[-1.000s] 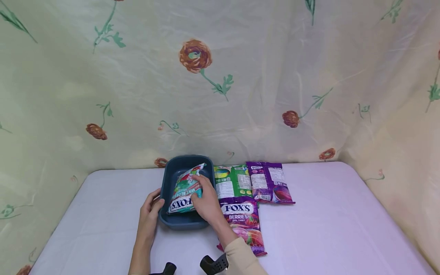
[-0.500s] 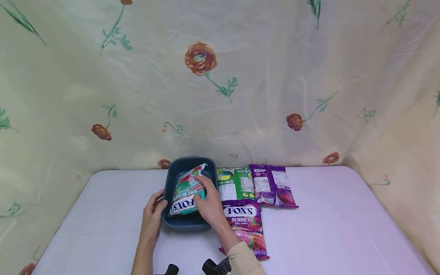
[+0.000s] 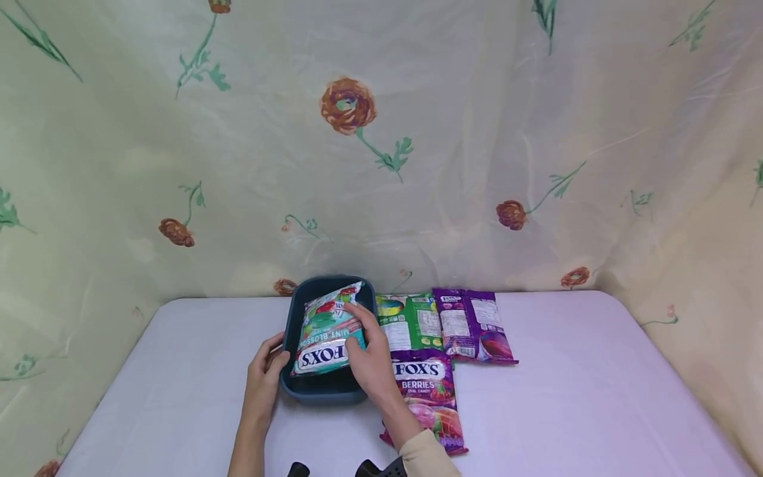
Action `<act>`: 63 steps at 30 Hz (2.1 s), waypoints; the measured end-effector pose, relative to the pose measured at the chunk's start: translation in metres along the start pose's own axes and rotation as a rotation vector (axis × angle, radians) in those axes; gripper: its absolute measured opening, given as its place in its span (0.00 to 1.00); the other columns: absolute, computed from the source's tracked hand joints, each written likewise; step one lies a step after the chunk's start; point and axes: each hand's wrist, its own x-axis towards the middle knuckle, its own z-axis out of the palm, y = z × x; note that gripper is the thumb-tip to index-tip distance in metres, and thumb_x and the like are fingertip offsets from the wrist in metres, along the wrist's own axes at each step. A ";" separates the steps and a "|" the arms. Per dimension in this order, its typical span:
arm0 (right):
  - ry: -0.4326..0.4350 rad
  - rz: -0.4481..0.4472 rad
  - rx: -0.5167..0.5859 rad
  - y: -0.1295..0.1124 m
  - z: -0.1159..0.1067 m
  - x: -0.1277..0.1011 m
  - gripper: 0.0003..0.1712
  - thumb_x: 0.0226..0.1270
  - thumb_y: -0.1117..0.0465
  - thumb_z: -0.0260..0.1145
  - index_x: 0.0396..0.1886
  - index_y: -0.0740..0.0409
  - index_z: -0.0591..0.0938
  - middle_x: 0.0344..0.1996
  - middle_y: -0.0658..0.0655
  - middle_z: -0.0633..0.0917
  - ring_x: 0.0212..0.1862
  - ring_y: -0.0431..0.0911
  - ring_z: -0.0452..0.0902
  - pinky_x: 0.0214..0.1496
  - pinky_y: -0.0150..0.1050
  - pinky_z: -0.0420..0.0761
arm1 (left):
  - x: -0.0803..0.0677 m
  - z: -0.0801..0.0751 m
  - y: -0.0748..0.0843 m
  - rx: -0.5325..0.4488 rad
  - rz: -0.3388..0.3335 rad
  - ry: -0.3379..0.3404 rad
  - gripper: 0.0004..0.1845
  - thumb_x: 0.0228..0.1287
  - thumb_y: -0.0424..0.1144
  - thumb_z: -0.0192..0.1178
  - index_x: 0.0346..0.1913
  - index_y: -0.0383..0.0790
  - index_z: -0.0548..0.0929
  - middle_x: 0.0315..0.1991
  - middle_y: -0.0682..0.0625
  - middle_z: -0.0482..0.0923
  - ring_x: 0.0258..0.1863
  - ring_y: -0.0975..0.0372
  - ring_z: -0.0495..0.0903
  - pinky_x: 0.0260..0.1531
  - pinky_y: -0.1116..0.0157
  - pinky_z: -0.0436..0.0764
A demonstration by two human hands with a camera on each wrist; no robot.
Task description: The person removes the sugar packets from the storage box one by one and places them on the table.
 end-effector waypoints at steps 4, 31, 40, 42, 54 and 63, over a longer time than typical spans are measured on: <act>0.021 -0.012 0.025 0.002 -0.003 -0.004 0.33 0.64 0.73 0.50 0.63 0.37 0.72 0.71 0.44 0.62 0.70 0.44 0.61 0.69 0.43 0.66 | -0.005 0.000 0.000 0.002 0.011 0.005 0.21 0.69 0.41 0.51 0.64 0.47 0.71 0.64 0.46 0.70 0.62 0.55 0.70 0.65 0.52 0.68; 0.037 0.005 0.033 0.006 -0.032 -0.010 0.33 0.65 0.72 0.51 0.62 0.34 0.72 0.68 0.41 0.65 0.70 0.48 0.62 0.67 0.47 0.68 | -0.008 -0.001 0.019 -0.001 0.010 -0.012 0.21 0.68 0.36 0.52 0.63 0.42 0.72 0.63 0.42 0.72 0.61 0.52 0.72 0.64 0.51 0.69; 0.061 0.024 0.044 0.008 -0.040 -0.012 0.34 0.64 0.72 0.51 0.62 0.33 0.72 0.67 0.40 0.66 0.69 0.46 0.64 0.66 0.43 0.70 | 0.000 -0.003 0.003 0.009 0.029 -0.008 0.21 0.67 0.39 0.53 0.62 0.46 0.72 0.63 0.45 0.72 0.62 0.54 0.72 0.64 0.52 0.69; 0.062 0.021 0.052 0.008 -0.041 -0.012 0.34 0.64 0.73 0.51 0.62 0.33 0.72 0.67 0.41 0.67 0.68 0.46 0.65 0.62 0.37 0.74 | -0.001 -0.003 0.003 0.004 0.030 -0.009 0.21 0.67 0.39 0.53 0.63 0.46 0.72 0.63 0.45 0.72 0.62 0.54 0.72 0.64 0.51 0.69; 0.096 0.067 0.013 0.010 -0.057 -0.021 0.34 0.65 0.71 0.50 0.63 0.31 0.70 0.69 0.39 0.64 0.71 0.42 0.58 0.64 0.32 0.70 | -0.001 -0.003 0.003 0.007 0.034 -0.014 0.21 0.67 0.39 0.53 0.63 0.46 0.72 0.63 0.44 0.72 0.62 0.54 0.72 0.64 0.51 0.68; 0.115 0.052 0.019 0.013 -0.069 -0.026 0.35 0.62 0.73 0.49 0.63 0.35 0.71 0.69 0.39 0.64 0.73 0.39 0.54 0.64 0.24 0.65 | -0.001 -0.002 0.003 0.003 0.032 -0.017 0.22 0.68 0.39 0.52 0.64 0.46 0.71 0.64 0.44 0.71 0.63 0.53 0.71 0.65 0.51 0.67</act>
